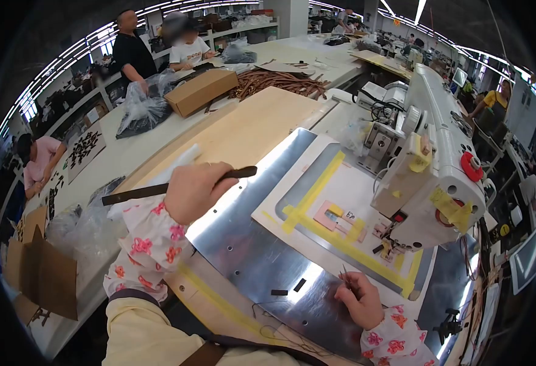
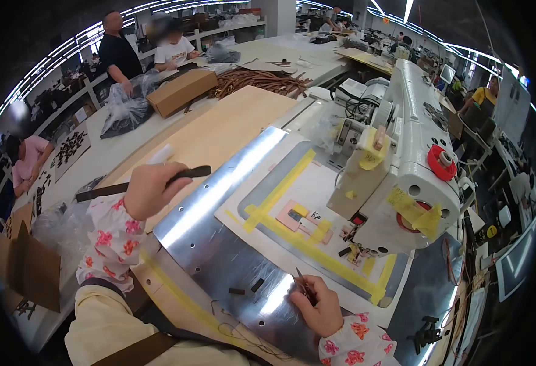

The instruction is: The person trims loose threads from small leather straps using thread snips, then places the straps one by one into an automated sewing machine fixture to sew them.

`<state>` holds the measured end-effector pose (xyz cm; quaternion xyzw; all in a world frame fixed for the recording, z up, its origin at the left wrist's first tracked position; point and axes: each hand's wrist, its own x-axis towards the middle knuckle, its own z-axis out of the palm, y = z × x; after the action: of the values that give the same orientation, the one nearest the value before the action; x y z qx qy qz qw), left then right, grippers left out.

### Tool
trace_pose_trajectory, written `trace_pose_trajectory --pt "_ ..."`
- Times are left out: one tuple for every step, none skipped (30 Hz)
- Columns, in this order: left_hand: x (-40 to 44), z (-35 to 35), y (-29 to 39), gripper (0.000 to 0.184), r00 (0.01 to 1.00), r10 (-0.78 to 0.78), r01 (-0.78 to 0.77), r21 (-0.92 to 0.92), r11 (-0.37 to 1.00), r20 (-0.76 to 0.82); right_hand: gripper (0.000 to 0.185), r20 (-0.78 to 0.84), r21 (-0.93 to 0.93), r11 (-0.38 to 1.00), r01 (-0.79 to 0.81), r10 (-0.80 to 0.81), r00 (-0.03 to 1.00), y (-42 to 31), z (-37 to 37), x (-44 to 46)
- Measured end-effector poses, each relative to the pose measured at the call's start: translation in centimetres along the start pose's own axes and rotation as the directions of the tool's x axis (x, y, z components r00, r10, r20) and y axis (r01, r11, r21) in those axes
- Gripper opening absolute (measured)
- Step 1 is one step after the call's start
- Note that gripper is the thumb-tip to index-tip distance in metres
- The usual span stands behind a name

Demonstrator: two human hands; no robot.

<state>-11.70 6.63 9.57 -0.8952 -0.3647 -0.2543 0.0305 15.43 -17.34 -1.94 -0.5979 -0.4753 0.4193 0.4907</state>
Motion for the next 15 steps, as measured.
trace_pose_trajectory --pt "0.6 1.0 -2.7 0.020 0.999 -0.029 0.029 0.028 0.999 0.027 0.034 -0.035 -0.086 0.996 -0.012 0.009 0.999 -0.7 -0.7 -1.1" --pt "1.1 1.9 -5.2 0.020 0.995 -0.079 0.080 -0.001 0.997 0.064 0.034 -0.070 -0.170 0.985 -0.023 0.011 0.997 -1.3 -1.3 -2.0" --pt "0.8 3.2 -7.6 0.021 0.991 -0.123 0.122 0.013 0.992 0.059 0.034 -0.071 -0.167 0.986 -0.014 0.003 0.998 -1.6 -2.2 -2.8" --pt "1.0 4.5 -10.2 0.022 0.987 -0.148 0.147 0.019 0.989 0.055 0.033 -0.110 -0.251 0.967 -0.040 0.013 0.994 -1.9 -3.1 -4.0" --pt "0.6 5.8 -12.6 0.024 0.989 -0.136 0.137 -0.001 0.991 0.063 0.031 -0.192 -0.335 0.938 -0.089 0.025 0.981 -2.0 -4.1 -5.3" --pt "0.5 6.7 -14.3 0.025 0.977 -0.169 0.171 -0.003 0.985 0.126 0.028 -0.274 -0.303 0.945 -0.125 0.039 0.961 -1.8 -4.9 -6.6" --pt "0.2 8.4 -16.3 0.024 0.979 -0.188 0.193 -0.063 0.979 0.077 0.028 -0.370 -0.306 0.937 -0.167 0.044 0.928 -2.0 -5.7 -8.0" --pt "-0.1 9.7 -17.9 0.023 0.978 -0.208 0.208 -0.065 0.976 0.002 0.028 -0.399 -0.464 0.874 -0.144 -0.061 0.915 -2.5 -6.5 -9.2" --pt "-0.5 11.0 -19.8 0.021 0.982 -0.177 0.174 -0.057 0.983 -0.066 0.028 -0.394 -0.610 0.780 -0.135 -0.151 0.906 -2.6 -7.0 -10.5" --pt "-0.7 11.6 -20.1 0.020 0.972 -0.216 0.211 -0.051 0.976 -0.098 0.030 -0.448 -0.661 0.733 -0.162 -0.212 0.869 -2.1 -7.5 -11.8" --pt "-1.1 12.5 -21.0 0.020 0.975 -0.211 0.208 -0.045 0.977 -0.076 0.030 -0.486 -0.659 0.724 -0.204 -0.202 0.850 -1.8 -7.9 -13.1" --pt "-1.4 13.1 -21.8 0.020 0.975 -0.214 0.213 -0.030 0.977 -0.060 0.030 -0.514 -0.689 0.684 -0.239 -0.228 0.827 -1.5 -8.4 -14.3" --pt "-1.6 13.7 -22.1 0.020 0.979 -0.195 0.193 -0.045 0.980 -0.056 0.029 -0.533 -0.716 0.646 -0.266 -0.258 0.806 -1.2 -8.8 -15.2" --pt "-1.6 14.1 -22.5 0.021 0.981 -0.187 0.188 0.006 0.982 -0.055 0.029 -0.568 -0.708 0.632 -0.315 -0.244 0.786 -0.8 -9.2 -16.1" --pt "-1.3 14.0 -22.0 0.023 0.982 -0.181 0.184 0.059 0.981 -0.053 0.029 -0.584 -0.702 0.631 -0.331 -0.244 0.774 -0.6 -9.7 -16.7"
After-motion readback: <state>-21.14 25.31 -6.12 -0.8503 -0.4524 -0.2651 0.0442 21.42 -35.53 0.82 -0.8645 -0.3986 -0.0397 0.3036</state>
